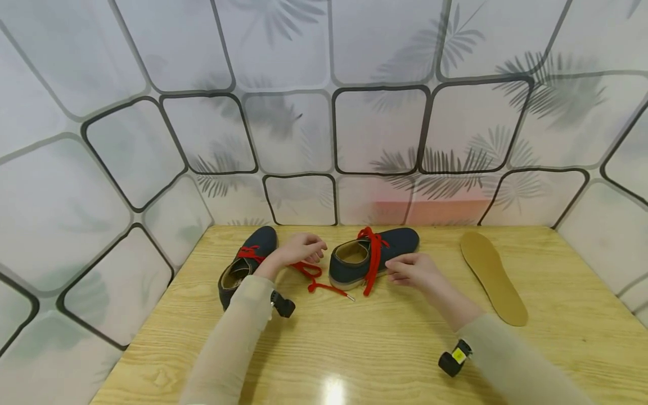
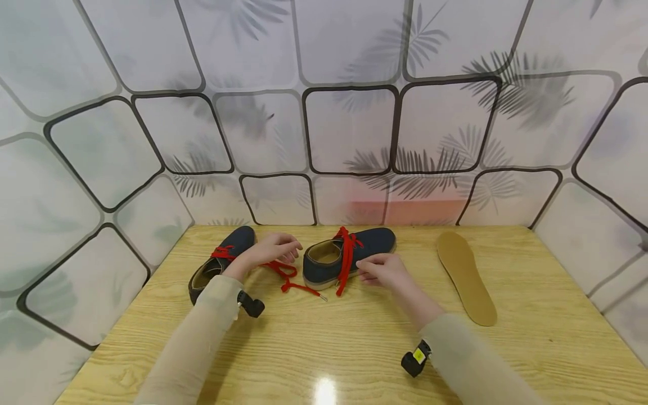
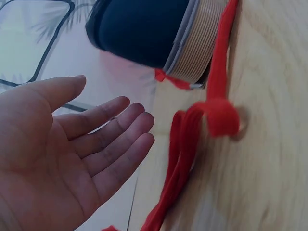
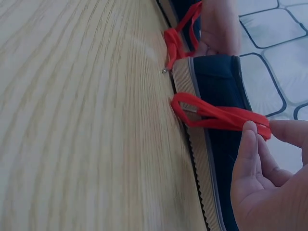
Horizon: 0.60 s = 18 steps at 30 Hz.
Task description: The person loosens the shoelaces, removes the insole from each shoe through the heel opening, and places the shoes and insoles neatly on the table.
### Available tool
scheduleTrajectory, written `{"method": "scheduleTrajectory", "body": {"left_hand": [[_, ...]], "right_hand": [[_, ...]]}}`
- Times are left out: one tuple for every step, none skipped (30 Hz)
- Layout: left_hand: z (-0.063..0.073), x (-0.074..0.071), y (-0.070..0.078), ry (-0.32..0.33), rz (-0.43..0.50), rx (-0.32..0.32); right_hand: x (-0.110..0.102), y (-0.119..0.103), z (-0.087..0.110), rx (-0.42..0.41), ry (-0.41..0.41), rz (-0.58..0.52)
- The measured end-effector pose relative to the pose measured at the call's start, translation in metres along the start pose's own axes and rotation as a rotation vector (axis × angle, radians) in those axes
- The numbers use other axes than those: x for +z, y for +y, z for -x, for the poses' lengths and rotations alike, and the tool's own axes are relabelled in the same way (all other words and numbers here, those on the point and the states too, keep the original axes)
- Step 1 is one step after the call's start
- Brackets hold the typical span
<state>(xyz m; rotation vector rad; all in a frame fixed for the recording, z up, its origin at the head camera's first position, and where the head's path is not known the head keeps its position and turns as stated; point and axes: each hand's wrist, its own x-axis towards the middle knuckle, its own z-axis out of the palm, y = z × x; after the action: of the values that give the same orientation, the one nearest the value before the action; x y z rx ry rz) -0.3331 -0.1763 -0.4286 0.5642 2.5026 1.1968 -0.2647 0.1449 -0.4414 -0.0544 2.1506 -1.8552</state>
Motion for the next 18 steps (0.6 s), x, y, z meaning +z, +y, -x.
{"method": "scheduleTrajectory", "body": {"left_hand": [[-0.001, 0.002, 0.0, 0.001, 0.006, -0.004], [-0.003, 0.004, 0.0, 0.001, 0.016, -0.008], [-0.004, 0.006, 0.0, 0.0, 0.02, -0.008], [-0.005, 0.007, 0.001, 0.001, 0.026, -0.01], [-0.005, 0.009, 0.001, 0.003, 0.03, -0.013], [-0.005, 0.011, 0.002, 0.005, 0.037, -0.016], [-0.006, 0.012, 0.002, 0.006, 0.045, -0.019], [-0.006, 0.014, 0.002, 0.006, 0.054, -0.022], [-0.006, 0.015, 0.002, 0.007, 0.056, -0.023], [-0.007, 0.017, 0.002, 0.007, 0.063, -0.023], [-0.007, 0.018, 0.002, 0.005, 0.07, -0.023], [-0.008, 0.02, 0.002, 0.006, 0.071, -0.024], [-0.008, 0.021, 0.001, 0.006, 0.072, -0.024], [-0.008, 0.022, 0.001, 0.008, 0.066, -0.028], [-0.009, 0.023, 0.002, 0.01, 0.057, -0.029], [-0.009, 0.024, 0.002, 0.01, 0.054, -0.032], [-0.009, 0.025, 0.002, 0.012, 0.046, -0.037], [-0.009, 0.026, 0.003, 0.015, 0.032, -0.041]], "right_hand": [[0.003, 0.001, -0.002, -0.002, -0.008, -0.003], [0.006, 0.001, -0.003, 0.0, -0.011, -0.013], [0.009, 0.002, -0.005, 0.004, -0.017, -0.022], [0.012, 0.002, -0.007, 0.008, -0.022, -0.032], [0.016, 0.002, -0.008, 0.012, -0.03, -0.036], [0.019, 0.002, -0.01, 0.02, -0.03, -0.045], [0.022, 0.002, -0.011, 0.026, -0.032, -0.052], [0.024, 0.002, -0.012, 0.035, -0.027, -0.062], [0.026, 0.002, -0.012, 0.039, -0.022, -0.071], [0.028, 0.002, -0.013, 0.045, -0.013, -0.08], [0.03, 0.001, -0.013, 0.052, -0.003, -0.093], [0.031, 0.001, -0.013, 0.057, 0.009, -0.11], [0.032, 0.001, -0.013, 0.059, 0.016, -0.124], [0.033, 0.001, -0.012, 0.063, 0.025, -0.138], [0.034, 0.001, -0.012, 0.065, 0.034, -0.149], [0.035, 0.0, -0.011, 0.067, 0.044, -0.157], [0.036, 0.0, -0.01, 0.069, 0.054, -0.165], [0.037, -0.001, -0.009, 0.07, 0.062, -0.168]]}}
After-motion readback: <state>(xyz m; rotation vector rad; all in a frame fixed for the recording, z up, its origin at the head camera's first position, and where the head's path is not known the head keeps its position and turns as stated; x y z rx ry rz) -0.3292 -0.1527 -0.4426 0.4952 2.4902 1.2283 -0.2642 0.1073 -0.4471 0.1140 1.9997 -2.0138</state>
